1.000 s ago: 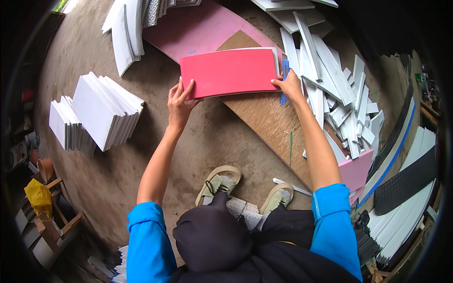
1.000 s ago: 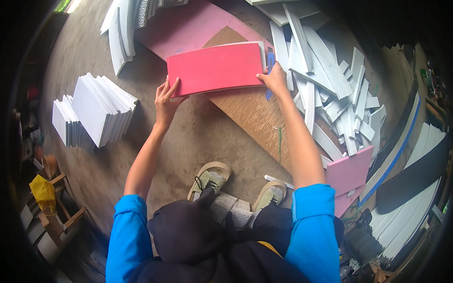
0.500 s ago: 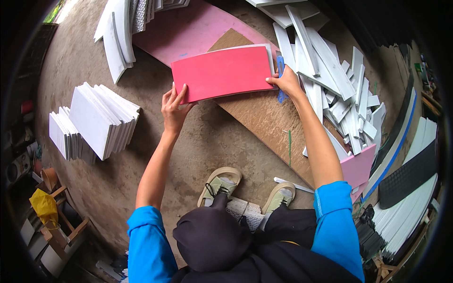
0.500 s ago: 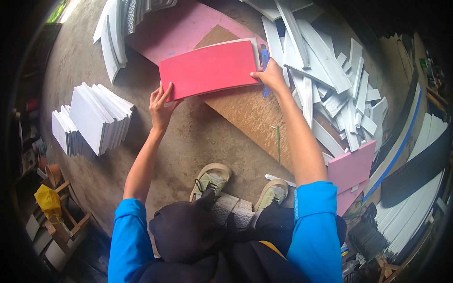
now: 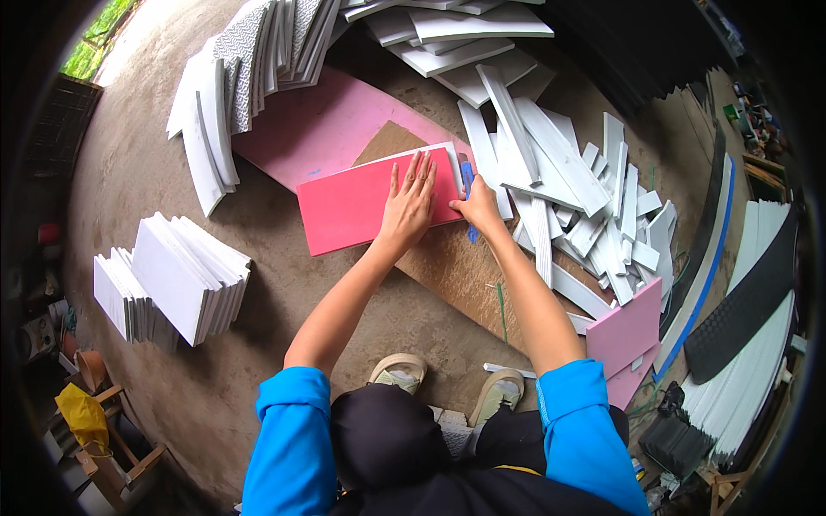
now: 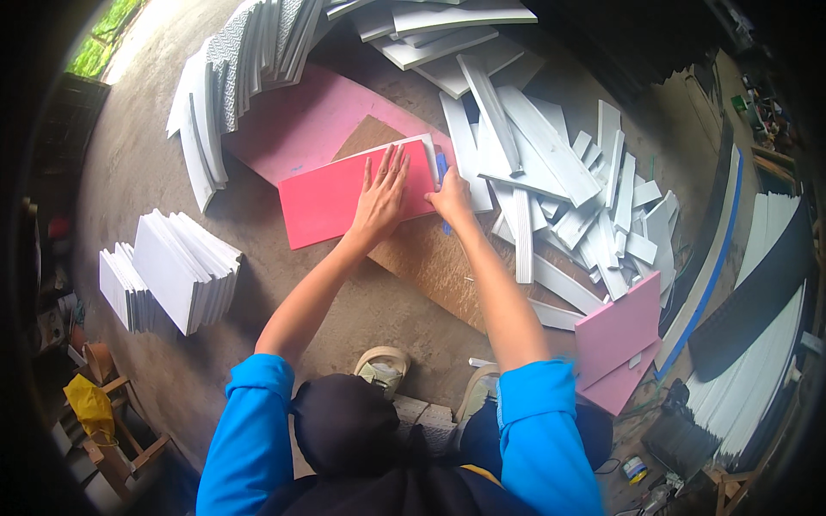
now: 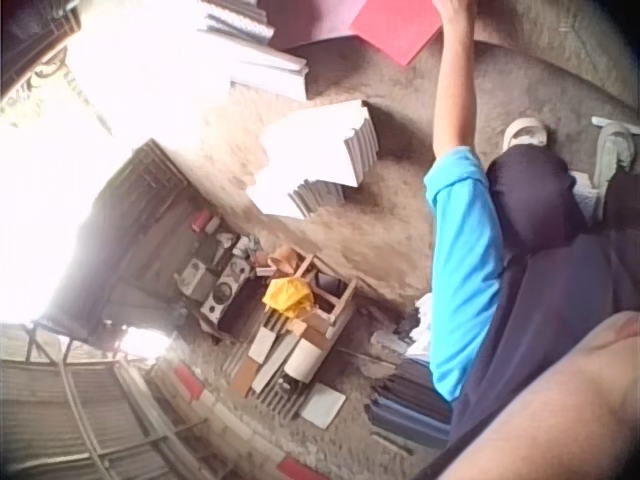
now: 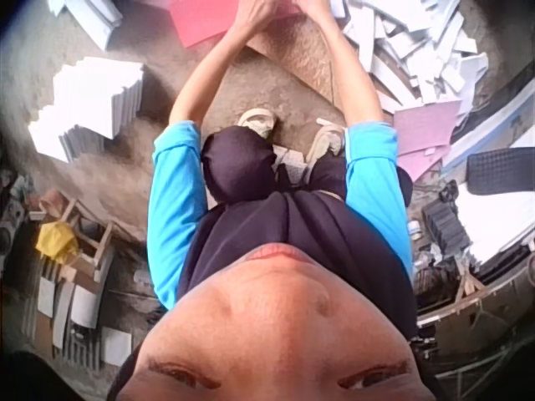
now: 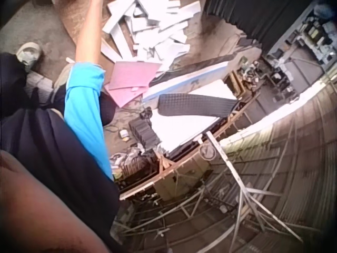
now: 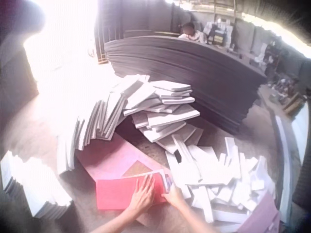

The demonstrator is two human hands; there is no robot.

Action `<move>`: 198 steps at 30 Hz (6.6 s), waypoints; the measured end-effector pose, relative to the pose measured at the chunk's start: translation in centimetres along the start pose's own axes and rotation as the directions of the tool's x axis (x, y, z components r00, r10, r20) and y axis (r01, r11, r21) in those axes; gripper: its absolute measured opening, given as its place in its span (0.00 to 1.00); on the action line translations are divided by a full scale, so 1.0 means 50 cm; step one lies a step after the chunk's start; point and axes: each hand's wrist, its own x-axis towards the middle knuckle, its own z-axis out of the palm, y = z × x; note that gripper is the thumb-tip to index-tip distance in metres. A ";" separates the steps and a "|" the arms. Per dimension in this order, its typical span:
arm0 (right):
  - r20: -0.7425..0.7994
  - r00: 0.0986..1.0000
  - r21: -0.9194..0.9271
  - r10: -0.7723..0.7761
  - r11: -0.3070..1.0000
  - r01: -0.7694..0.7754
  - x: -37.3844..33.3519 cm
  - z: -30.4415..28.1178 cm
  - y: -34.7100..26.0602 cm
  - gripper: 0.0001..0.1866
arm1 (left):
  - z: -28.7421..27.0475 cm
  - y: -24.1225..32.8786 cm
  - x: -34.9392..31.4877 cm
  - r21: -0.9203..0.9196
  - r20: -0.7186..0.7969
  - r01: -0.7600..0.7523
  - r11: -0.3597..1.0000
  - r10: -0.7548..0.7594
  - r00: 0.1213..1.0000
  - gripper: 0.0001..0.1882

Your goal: The person sits on the floor and repeatedly cuts pink and white foam sheets using a utility knife. They align each sheet, trim edges, and stack the trimmed pieces into separate piles.

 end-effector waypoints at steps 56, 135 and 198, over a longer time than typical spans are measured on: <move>0.271 0.939 -0.331 0.211 0.937 -0.114 -0.170 -0.027 0.026 0.17 | 0.028 0.029 0.033 -0.023 0.192 -0.050 0.999 0.053 0.980 0.58; -0.272 0.893 -0.608 -0.358 0.784 0.129 0.012 -0.188 -0.034 0.17 | 0.015 0.023 0.023 -0.138 0.101 0.020 0.990 -0.006 0.995 0.55; 0.092 0.968 0.902 0.232 0.392 -0.180 -0.262 -0.076 0.023 0.12 | -0.150 -0.063 -0.071 -0.962 0.153 0.249 0.113 -0.532 0.833 0.41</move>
